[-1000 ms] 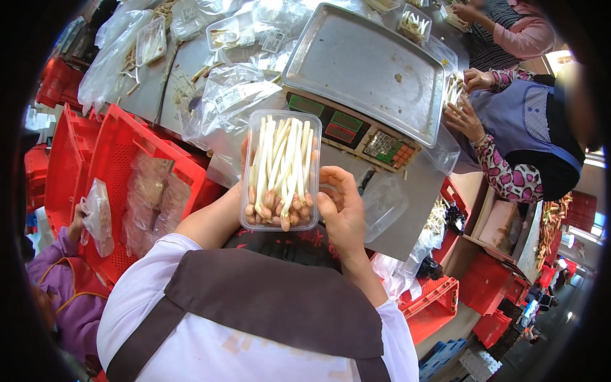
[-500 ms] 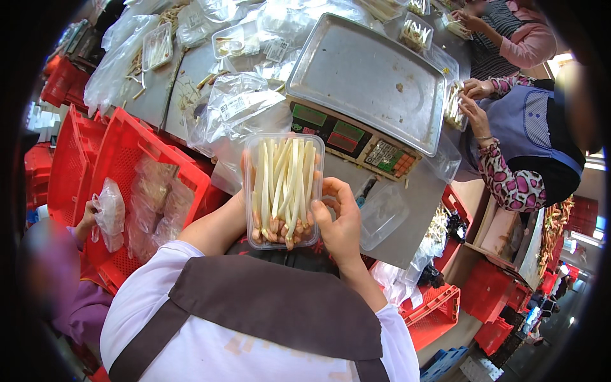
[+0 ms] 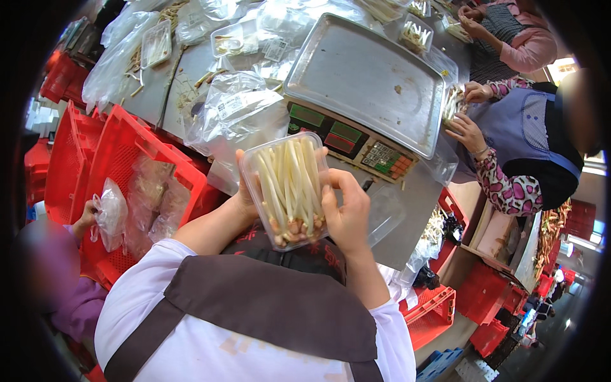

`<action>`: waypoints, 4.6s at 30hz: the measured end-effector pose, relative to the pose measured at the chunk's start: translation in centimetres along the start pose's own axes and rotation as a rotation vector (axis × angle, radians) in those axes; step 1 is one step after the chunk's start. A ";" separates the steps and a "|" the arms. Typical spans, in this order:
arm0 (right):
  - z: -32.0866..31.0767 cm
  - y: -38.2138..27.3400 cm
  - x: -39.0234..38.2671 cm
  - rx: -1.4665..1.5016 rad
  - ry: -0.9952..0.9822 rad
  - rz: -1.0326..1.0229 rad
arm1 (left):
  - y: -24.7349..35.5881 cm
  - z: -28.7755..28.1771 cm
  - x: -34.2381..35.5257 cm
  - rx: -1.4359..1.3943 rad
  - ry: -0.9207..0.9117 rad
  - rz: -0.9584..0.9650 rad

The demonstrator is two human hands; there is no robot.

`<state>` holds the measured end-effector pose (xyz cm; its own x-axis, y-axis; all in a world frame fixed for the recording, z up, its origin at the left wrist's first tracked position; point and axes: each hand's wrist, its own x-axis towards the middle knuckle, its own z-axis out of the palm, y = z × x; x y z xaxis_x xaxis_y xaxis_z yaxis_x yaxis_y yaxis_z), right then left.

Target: The person picks enoki mushrooms from a red crate, places them into a clear plastic container, weighs the container on a digital scale, and then seals it with a lid. The person repeats this process multiple times, handling the mushrooms and containers by hand.

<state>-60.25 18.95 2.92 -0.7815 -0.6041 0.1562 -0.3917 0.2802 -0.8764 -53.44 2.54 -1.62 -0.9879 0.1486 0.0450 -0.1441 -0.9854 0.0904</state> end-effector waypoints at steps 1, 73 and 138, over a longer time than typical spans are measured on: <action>-0.9 -0.8 0.8 -0.021 -0.074 0.033 | 0.1 0.0 -0.2 -0.012 -0.046 -0.033; 5.2 5.7 0.3 2.003 -0.140 0.408 | 4.8 5.7 -3.7 0.889 0.406 0.043; 4.4 4.6 0.1 2.036 -0.314 0.367 | 2.7 4.8 -2.0 1.664 0.552 0.184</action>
<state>-59.97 16.92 -3.14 -0.5056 -0.8624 0.0268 0.8623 -0.5061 -0.0172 -51.58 -0.02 3.34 -0.9361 -0.3346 -0.1085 -0.1799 0.1903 0.9651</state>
